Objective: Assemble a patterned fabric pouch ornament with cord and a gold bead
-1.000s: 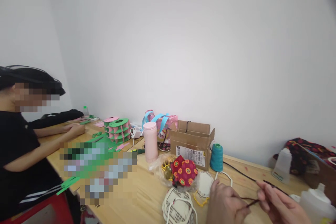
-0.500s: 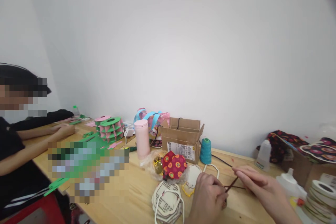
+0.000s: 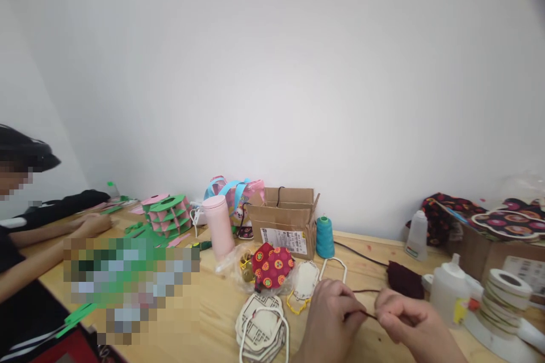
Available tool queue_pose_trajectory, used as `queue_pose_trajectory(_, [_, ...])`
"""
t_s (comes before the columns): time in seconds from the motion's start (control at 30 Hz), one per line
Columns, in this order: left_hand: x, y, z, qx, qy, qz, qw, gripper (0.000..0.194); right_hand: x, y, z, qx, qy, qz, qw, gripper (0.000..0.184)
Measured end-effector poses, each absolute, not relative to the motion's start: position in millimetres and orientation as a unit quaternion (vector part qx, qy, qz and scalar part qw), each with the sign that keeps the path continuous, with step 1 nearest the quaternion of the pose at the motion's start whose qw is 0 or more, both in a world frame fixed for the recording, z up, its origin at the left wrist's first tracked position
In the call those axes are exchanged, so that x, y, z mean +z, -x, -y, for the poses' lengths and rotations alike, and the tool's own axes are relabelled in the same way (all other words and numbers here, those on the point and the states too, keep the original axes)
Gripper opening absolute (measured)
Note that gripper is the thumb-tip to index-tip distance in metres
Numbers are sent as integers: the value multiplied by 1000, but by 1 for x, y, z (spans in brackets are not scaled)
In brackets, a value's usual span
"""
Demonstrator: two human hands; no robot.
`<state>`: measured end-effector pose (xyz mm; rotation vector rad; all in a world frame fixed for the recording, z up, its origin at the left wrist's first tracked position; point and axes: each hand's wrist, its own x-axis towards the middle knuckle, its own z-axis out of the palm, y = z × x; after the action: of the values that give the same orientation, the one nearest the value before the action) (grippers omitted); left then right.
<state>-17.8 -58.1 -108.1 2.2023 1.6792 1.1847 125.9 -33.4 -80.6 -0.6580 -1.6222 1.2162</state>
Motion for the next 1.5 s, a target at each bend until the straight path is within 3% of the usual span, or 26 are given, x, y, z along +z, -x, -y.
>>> queue_pose_trajectory(0.2, [-101,17,63,395,-720,-563,92,11,-94,-125,27,516,364,608,482,27])
queue_pose_trajectory(0.5, [-96,14,65,406,-719,-547,136,14,-80,-125,32,495,327,637,492,31])
queue_pose_trajectory(0.67, [-92,18,61,430,-690,-552,188,23,-86,-128,20,477,366,583,546,33])
queue_pose_trajectory(0.87, [-99,22,57,436,-654,-583,205,31,-96,-126,13,555,369,517,538,31])
queue_pose_trajectory(0.97, [-102,17,56,435,-625,-591,265,43,-91,-123,19,585,337,519,524,31])
queue_pose_trajectory(1.13, [-114,6,51,384,-545,-583,464,58,-87,-117,32,604,280,562,491,30])
queue_pose_trajectory(1.3, [-119,9,44,399,-542,-543,501,53,-91,-112,34,645,230,560,467,29])
queue_pose_trajectory(1.43, [-97,15,49,462,-624,-498,385,25,-82,-122,30,686,174,447,547,19])
queue_pose_trajectory(1.5, [-84,13,54,444,-694,-422,377,24,-74,-130,28,716,141,371,574,16])
